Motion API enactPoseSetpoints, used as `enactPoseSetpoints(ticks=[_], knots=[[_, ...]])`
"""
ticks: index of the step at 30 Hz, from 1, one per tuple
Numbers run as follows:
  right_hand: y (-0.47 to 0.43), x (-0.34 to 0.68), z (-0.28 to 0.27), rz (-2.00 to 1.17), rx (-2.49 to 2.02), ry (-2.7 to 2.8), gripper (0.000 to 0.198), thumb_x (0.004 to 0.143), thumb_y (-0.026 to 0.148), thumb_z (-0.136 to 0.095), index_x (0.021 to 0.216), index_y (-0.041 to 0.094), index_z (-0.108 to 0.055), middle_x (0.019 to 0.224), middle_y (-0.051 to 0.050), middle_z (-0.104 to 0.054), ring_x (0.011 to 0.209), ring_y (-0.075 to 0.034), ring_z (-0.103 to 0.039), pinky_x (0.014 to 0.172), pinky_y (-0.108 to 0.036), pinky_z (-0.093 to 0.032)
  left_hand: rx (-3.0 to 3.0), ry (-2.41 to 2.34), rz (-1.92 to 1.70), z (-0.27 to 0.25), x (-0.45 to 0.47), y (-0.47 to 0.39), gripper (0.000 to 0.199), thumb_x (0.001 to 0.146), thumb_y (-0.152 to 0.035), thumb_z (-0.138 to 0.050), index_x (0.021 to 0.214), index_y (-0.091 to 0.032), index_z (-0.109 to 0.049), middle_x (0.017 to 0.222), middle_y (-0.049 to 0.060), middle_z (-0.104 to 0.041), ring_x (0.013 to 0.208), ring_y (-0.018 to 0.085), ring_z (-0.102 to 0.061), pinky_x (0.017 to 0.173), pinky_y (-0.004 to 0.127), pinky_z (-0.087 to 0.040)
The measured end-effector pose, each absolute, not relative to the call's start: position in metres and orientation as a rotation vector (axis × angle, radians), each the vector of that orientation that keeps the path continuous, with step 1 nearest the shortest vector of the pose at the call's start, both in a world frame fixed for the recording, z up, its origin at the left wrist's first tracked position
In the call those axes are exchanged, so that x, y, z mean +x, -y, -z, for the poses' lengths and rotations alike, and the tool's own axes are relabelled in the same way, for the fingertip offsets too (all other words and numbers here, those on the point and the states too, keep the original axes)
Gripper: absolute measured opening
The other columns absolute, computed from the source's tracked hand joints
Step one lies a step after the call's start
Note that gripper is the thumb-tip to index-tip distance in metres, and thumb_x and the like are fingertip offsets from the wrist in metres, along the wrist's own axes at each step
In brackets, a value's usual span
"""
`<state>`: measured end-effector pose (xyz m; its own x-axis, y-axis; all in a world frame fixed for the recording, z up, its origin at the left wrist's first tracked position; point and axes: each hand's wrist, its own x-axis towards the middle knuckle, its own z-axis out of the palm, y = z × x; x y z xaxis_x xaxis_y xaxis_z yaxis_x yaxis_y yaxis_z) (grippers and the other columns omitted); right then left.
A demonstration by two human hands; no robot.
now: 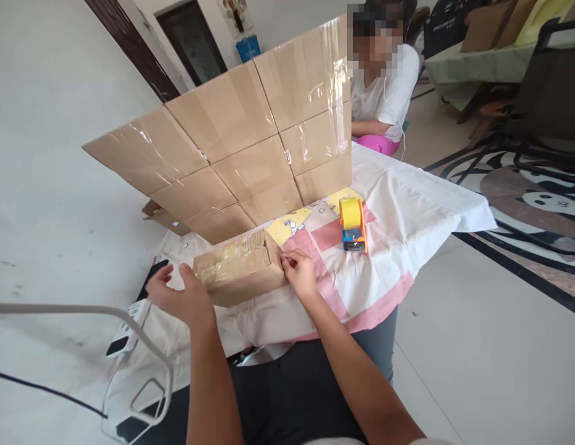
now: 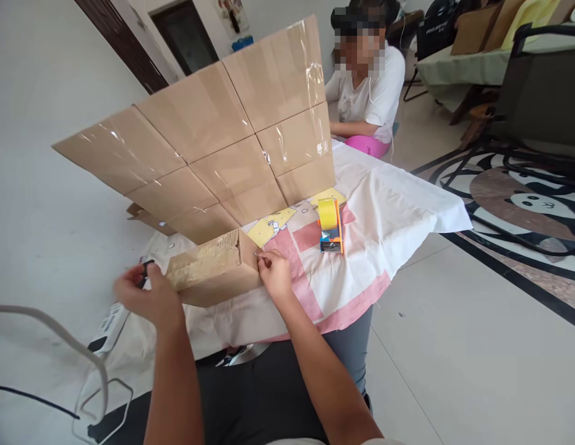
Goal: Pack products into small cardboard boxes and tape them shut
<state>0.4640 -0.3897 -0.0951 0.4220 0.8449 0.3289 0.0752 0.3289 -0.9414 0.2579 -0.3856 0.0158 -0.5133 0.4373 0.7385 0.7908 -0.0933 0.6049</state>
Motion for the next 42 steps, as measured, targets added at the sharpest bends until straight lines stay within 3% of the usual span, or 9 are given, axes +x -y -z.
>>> enactPoseSetpoints(ticks=[2,6,11,17,22,28,35,42], knots=[[0.397,0.461,0.093,-0.603,-1.1,1.075,0.022,0.085,0.019,-0.057,0.09,0.022,-0.078,0.088,-0.006,-0.071,0.075,-0.019,-0.064,0.072,-0.031,-0.05,-1.412,1.926,1.621,0.007,0.255,0.391,0.023,0.086,-0.031,-0.059,0.105,-0.017,-0.06,0.111,0.011,-0.061,0.114,0.029,-0.057,0.106,0.049,-0.043],[0.402,0.463,0.083,-0.625,-1.05,1.228,0.029,0.086,0.014,-0.05,0.093,0.02,-0.077,0.088,-0.006,-0.064,0.08,-0.019,-0.062,0.074,-0.03,-0.049,-1.531,1.987,1.604,0.021,0.259,0.383,0.018,0.089,-0.027,-0.052,0.1,-0.018,-0.062,0.107,0.01,-0.063,0.111,0.027,-0.059,0.104,0.046,-0.045],[0.405,0.461,0.083,-0.787,-0.97,1.308,0.028,0.083,0.017,-0.05,0.085,0.02,-0.078,0.095,-0.006,-0.06,0.093,-0.019,-0.061,0.091,-0.033,-0.05,-1.542,1.965,1.602,0.019,0.251,0.377,0.021,0.092,-0.025,-0.045,0.098,-0.017,-0.064,0.104,0.011,-0.064,0.111,0.028,-0.058,0.104,0.045,-0.043],[0.4,0.454,0.095,-1.096,-1.036,0.876,0.042,0.085,0.029,-0.05,0.117,0.019,-0.076,0.079,-0.002,-0.064,0.067,-0.016,-0.055,0.073,-0.033,-0.053,-1.585,1.914,1.632,0.021,0.248,0.379,0.02,0.091,-0.02,-0.046,0.095,-0.017,-0.065,0.104,0.01,-0.062,0.109,0.024,-0.058,0.105,0.041,-0.043],[0.393,0.452,0.096,-0.903,-1.046,1.06,0.043,0.081,0.02,-0.051,0.115,0.021,-0.078,0.107,-0.007,-0.067,0.102,-0.02,-0.061,0.105,-0.036,-0.046,-1.617,1.879,1.657,0.022,0.249,0.38,0.02,0.085,-0.013,-0.047,0.093,-0.017,-0.066,0.107,0.01,-0.06,0.108,0.023,-0.059,0.104,0.039,-0.045],[0.39,0.457,0.098,-0.948,-1.123,1.168,0.054,0.082,0.014,-0.045,0.129,0.018,-0.071,0.108,-0.008,-0.065,0.104,-0.02,-0.061,0.107,-0.038,-0.045,-1.627,1.833,1.692,0.027,0.247,0.376,0.025,0.08,-0.009,-0.046,0.09,-0.017,-0.067,0.108,0.01,-0.062,0.113,0.024,-0.06,0.107,0.041,-0.045],[0.395,0.459,0.102,-0.902,-1.105,1.183,0.05,0.081,0.013,-0.045,0.121,0.02,-0.076,0.106,-0.007,-0.065,0.105,-0.02,-0.061,0.108,-0.038,-0.044,-1.701,1.849,1.644,0.028,0.239,0.37,0.025,0.082,-0.01,-0.045,0.091,-0.017,-0.067,0.11,0.01,-0.061,0.112,0.024,-0.061,0.109,0.043,-0.044],[0.399,0.452,0.098,-0.803,-1.04,0.987,0.037,0.083,0.017,-0.045,0.093,0.018,-0.081,0.1,-0.008,-0.068,0.097,-0.021,-0.065,0.097,-0.037,-0.052,-1.729,1.85,1.617,0.029,0.235,0.364,0.024,0.081,-0.011,-0.046,0.089,-0.018,-0.067,0.108,0.01,-0.062,0.11,0.024,-0.061,0.106,0.042,-0.045]])
